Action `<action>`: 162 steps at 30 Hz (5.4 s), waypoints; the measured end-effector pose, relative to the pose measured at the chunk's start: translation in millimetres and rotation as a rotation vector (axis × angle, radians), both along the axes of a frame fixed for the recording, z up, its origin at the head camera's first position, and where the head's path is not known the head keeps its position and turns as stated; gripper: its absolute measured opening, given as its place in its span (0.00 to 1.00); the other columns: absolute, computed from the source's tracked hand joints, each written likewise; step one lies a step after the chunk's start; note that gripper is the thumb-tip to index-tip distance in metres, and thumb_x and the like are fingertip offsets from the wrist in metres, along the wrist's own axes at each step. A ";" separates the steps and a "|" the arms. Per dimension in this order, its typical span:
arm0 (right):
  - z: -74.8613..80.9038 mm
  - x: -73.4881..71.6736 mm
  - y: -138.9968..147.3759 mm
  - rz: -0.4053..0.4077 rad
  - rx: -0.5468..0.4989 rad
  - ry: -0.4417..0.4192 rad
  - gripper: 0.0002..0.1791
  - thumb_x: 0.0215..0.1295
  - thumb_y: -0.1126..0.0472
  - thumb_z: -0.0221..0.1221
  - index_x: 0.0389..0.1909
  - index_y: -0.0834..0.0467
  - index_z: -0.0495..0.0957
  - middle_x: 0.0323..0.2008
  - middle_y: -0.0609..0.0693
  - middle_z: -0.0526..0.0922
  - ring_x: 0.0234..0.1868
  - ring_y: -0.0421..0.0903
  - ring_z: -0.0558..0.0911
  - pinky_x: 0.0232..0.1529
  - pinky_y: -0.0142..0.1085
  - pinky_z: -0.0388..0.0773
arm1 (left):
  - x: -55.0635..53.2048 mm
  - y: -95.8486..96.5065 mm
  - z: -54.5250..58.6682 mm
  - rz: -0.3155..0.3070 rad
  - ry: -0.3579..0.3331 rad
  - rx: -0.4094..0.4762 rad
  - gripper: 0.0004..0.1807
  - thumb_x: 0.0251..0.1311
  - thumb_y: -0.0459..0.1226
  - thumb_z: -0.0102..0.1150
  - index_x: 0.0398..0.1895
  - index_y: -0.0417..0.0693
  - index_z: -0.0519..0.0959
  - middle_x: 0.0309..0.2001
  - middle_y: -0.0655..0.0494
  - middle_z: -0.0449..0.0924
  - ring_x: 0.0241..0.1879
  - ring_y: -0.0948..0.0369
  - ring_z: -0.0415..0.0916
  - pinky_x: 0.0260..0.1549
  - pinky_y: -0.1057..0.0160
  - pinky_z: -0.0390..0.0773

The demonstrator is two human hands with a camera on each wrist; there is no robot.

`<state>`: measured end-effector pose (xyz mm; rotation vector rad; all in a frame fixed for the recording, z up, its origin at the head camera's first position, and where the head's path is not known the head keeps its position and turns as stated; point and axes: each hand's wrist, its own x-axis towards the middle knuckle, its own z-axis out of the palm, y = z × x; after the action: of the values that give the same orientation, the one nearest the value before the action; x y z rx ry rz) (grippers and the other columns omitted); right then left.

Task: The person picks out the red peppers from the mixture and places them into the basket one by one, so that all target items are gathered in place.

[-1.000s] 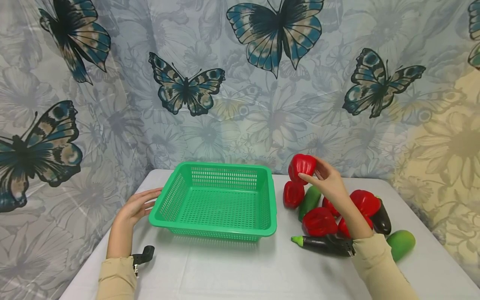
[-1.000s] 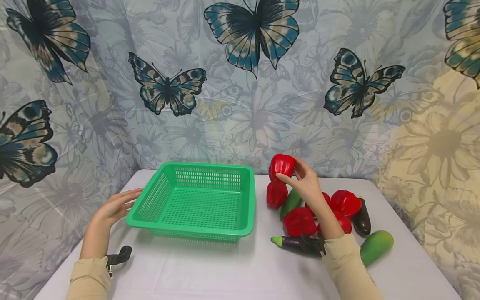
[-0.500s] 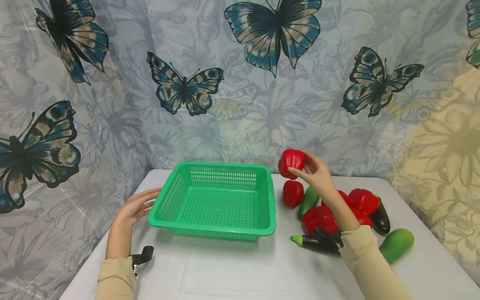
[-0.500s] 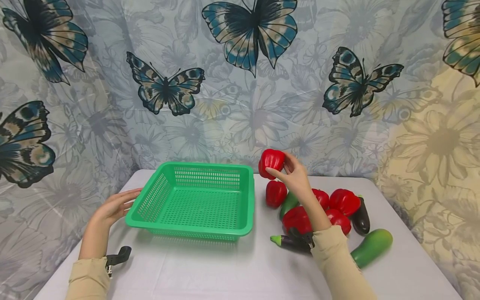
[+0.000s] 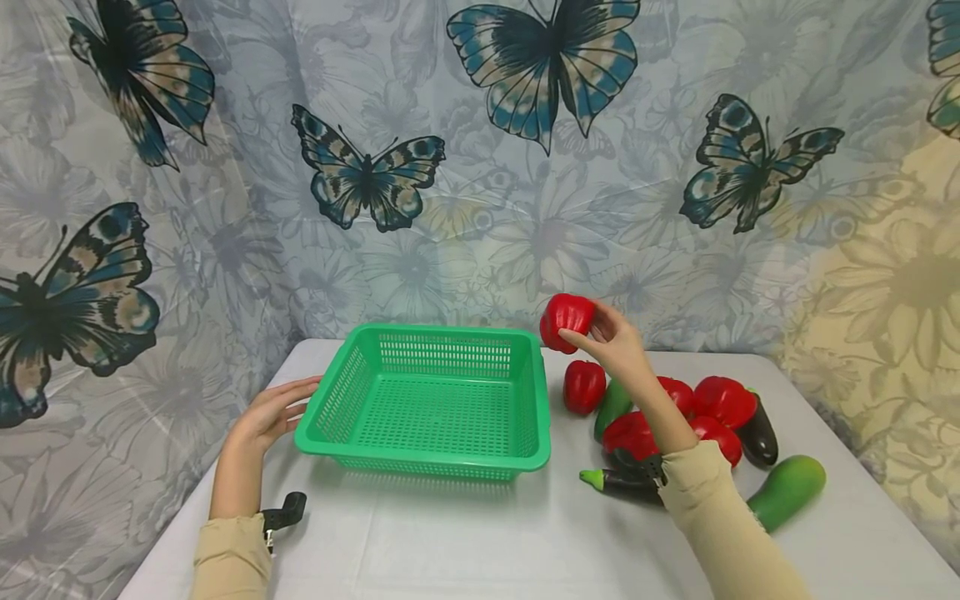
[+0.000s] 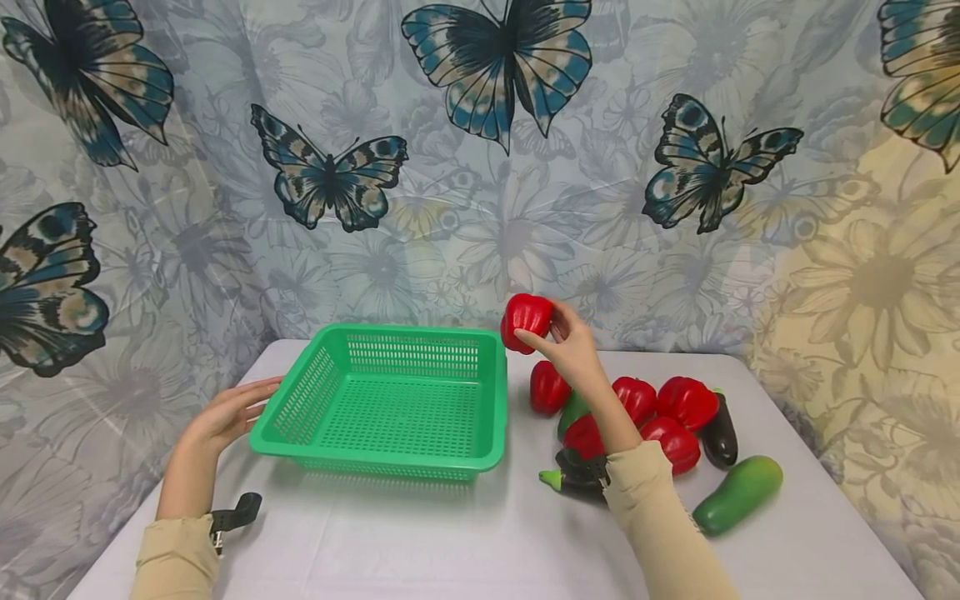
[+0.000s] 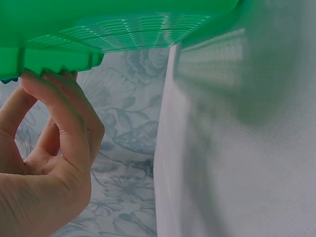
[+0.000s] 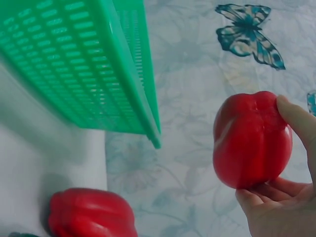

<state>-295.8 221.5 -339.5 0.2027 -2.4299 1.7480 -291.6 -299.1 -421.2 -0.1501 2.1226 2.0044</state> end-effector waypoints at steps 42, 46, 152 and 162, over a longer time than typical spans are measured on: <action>-7.0 -21.3 -68.4 0.021 -0.030 -0.023 0.46 0.62 0.54 0.66 0.75 0.62 0.53 0.72 0.60 0.62 0.74 0.55 0.63 0.70 0.46 0.64 | 0.5 1.6 1.3 0.004 -0.004 0.006 0.19 0.64 0.44 0.62 0.59 0.58 0.79 0.40 0.78 0.80 0.43 0.72 0.79 0.44 0.68 0.80; -9.4 -22.2 -72.8 0.020 -0.023 -0.021 0.45 0.62 0.54 0.66 0.74 0.62 0.54 0.71 0.60 0.63 0.73 0.56 0.64 0.69 0.47 0.67 | 1.2 1.4 2.3 -0.005 -0.005 0.011 0.18 0.65 0.44 0.61 0.58 0.59 0.79 0.41 0.78 0.80 0.43 0.73 0.79 0.44 0.68 0.80; -48.8 -45.4 -122.3 0.025 0.469 -0.400 0.52 0.54 0.55 0.71 0.70 0.73 0.52 0.64 0.66 0.67 0.63 0.57 0.72 0.62 0.45 0.74 | -2.5 -3.0 -4.2 -0.028 0.007 0.014 0.09 0.67 0.43 0.59 0.46 0.68 0.83 0.41 0.79 0.81 0.43 0.74 0.79 0.44 0.69 0.79; -47.6 -46.5 -122.9 0.039 0.521 -0.442 0.61 0.55 0.53 0.71 0.75 0.72 0.38 0.76 0.67 0.48 0.74 0.59 0.59 0.71 0.48 0.64 | -2.7 -3.8 -4.3 -0.040 0.011 0.008 0.11 0.67 0.44 0.59 0.51 0.66 0.82 0.42 0.79 0.80 0.44 0.74 0.78 0.45 0.69 0.79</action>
<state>-342.3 98.6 -387.1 -0.1006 -3.1852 1.2306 -294.4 -302.9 -425.5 -0.0942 2.1065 1.9959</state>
